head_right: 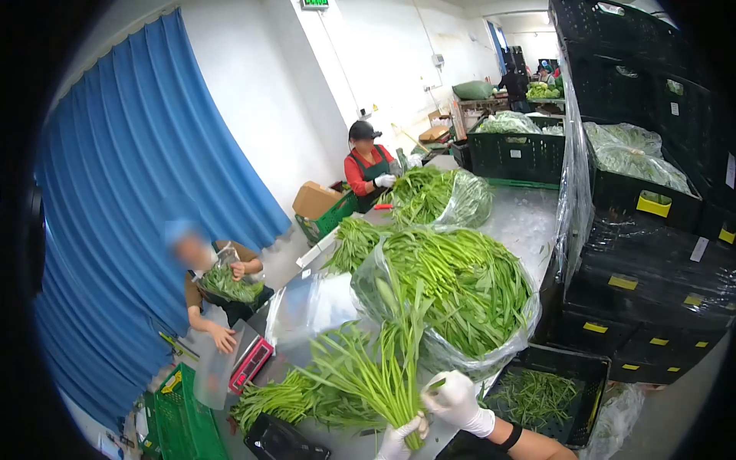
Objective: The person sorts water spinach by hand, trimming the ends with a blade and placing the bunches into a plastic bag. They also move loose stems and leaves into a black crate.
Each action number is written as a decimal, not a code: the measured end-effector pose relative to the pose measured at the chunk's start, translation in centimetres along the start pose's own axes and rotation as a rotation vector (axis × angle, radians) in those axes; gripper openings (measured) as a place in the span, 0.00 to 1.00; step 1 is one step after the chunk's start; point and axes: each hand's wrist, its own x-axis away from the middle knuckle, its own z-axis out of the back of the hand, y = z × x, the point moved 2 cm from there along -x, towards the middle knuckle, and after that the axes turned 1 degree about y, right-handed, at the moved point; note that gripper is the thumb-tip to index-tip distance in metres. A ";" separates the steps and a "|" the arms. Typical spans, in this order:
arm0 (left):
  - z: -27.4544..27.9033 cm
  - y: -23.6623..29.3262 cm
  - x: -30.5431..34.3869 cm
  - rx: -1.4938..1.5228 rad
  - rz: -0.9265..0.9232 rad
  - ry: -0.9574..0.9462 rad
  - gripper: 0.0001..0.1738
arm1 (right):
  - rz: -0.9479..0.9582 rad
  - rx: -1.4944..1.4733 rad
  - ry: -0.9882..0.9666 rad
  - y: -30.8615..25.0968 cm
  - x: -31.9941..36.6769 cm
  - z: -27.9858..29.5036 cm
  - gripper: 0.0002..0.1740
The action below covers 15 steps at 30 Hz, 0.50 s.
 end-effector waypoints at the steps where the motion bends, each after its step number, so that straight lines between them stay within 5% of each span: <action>1: -0.1 0.6 0.5 -0.004 0.015 -0.017 0.11 | -0.029 -0.043 0.162 0.8 0.7 0.1 0.05; 3: 1.4 1.4 0.9 -0.051 -0.077 -0.017 0.09 | -0.537 -0.226 0.608 2.7 -0.7 2.8 0.06; 5: 2.2 3.3 2.5 -0.083 -0.208 0.014 0.09 | -0.757 -0.711 0.733 7.5 -0.7 4.7 0.15; 6: 2.1 4.6 3.4 -0.058 -0.242 0.057 0.10 | -0.862 -0.718 0.602 7.4 -0.1 4.2 0.18; 10: 5.2 5.4 3.6 0.210 -0.389 0.065 0.16 | -0.532 -0.196 -0.458 7.5 4.3 -6.0 0.17; 11: 5.7 5.6 3.9 0.185 -0.404 0.078 0.19 | -0.533 -0.206 -0.462 8.0 4.9 -8.0 0.17; 13: 8.0 5.4 4.6 0.210 -0.412 0.081 0.19 | 0.113 0.284 -0.433 9.0 5.4 -11.9 0.09; 15: 6.8 6.5 5.9 0.318 -0.330 0.255 0.12 | 0.091 0.456 -0.554 14.1 8.0 -15.7 0.06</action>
